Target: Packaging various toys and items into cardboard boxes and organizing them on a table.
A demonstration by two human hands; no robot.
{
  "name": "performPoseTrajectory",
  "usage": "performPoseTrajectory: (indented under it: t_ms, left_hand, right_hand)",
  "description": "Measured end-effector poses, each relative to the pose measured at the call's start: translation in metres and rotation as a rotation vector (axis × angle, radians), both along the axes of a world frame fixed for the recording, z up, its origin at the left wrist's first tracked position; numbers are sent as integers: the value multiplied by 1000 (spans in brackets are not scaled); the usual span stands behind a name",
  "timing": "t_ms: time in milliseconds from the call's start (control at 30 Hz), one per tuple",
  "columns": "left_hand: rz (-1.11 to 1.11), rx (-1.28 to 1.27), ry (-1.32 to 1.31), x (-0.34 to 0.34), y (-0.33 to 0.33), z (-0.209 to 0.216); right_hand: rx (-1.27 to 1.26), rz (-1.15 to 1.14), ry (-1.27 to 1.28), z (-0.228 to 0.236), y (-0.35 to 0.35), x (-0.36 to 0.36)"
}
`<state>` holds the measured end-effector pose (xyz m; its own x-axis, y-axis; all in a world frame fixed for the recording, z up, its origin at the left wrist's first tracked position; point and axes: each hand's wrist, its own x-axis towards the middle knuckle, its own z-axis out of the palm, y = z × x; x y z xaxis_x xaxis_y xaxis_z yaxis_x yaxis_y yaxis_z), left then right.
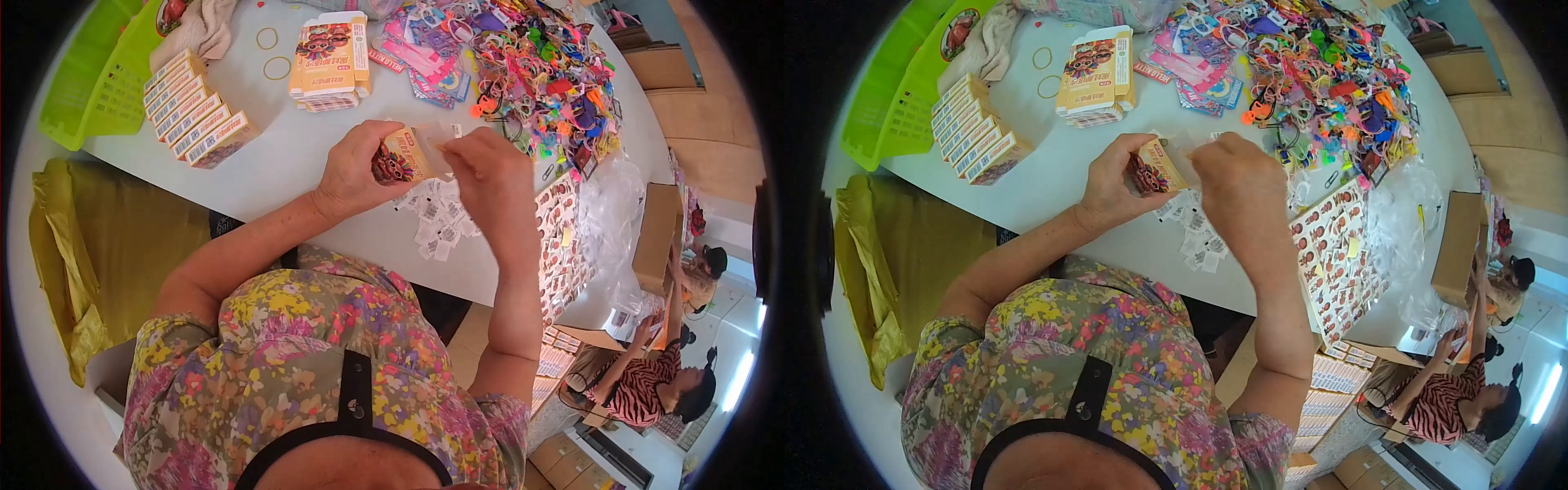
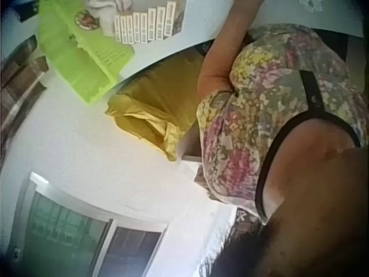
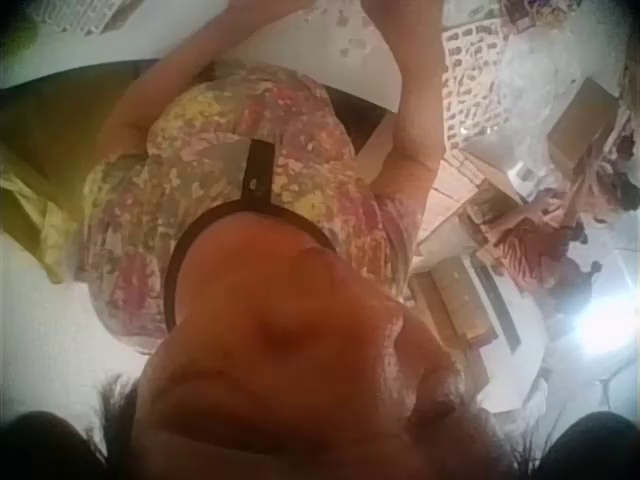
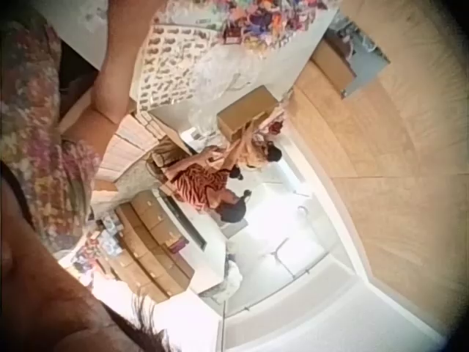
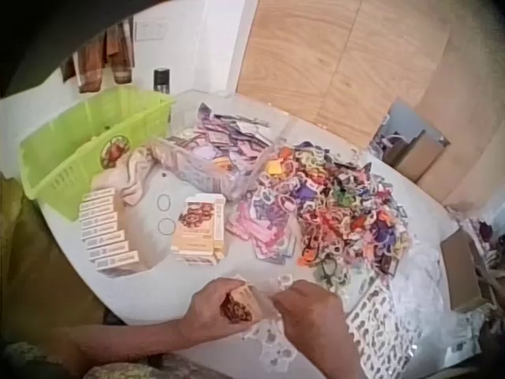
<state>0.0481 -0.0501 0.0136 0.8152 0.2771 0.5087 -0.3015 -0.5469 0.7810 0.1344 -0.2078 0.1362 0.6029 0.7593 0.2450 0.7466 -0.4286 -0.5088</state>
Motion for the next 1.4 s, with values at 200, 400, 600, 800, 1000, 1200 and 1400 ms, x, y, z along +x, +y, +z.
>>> performPoseTrajectory:
  t_ms: [200,400,600,800,1000,1200,1400]
  left_hand:
    - [-4,-68,47,-1,-3,1]
    - [52,-175,0,-4,-3,4]
    - [-76,-356,147,-23,-6,13]
    - [-91,-149,166,-36,7,22]
    - [29,-123,56,-29,25,3]
    - [-44,-138,84,-28,23,7]
    - [-84,-11,90,-30,29,11]
  right_hand:
    - [64,55,-237,-10,19,-16]
    - [446,-361,235,-50,6,-41]
    - [775,-387,526,-68,5,-54]
    - [608,-244,541,-75,8,-67]
    - [609,-300,763,-81,-14,-9]
    - [510,-524,546,-94,-61,9]
    - [201,-351,270,-82,-17,47]
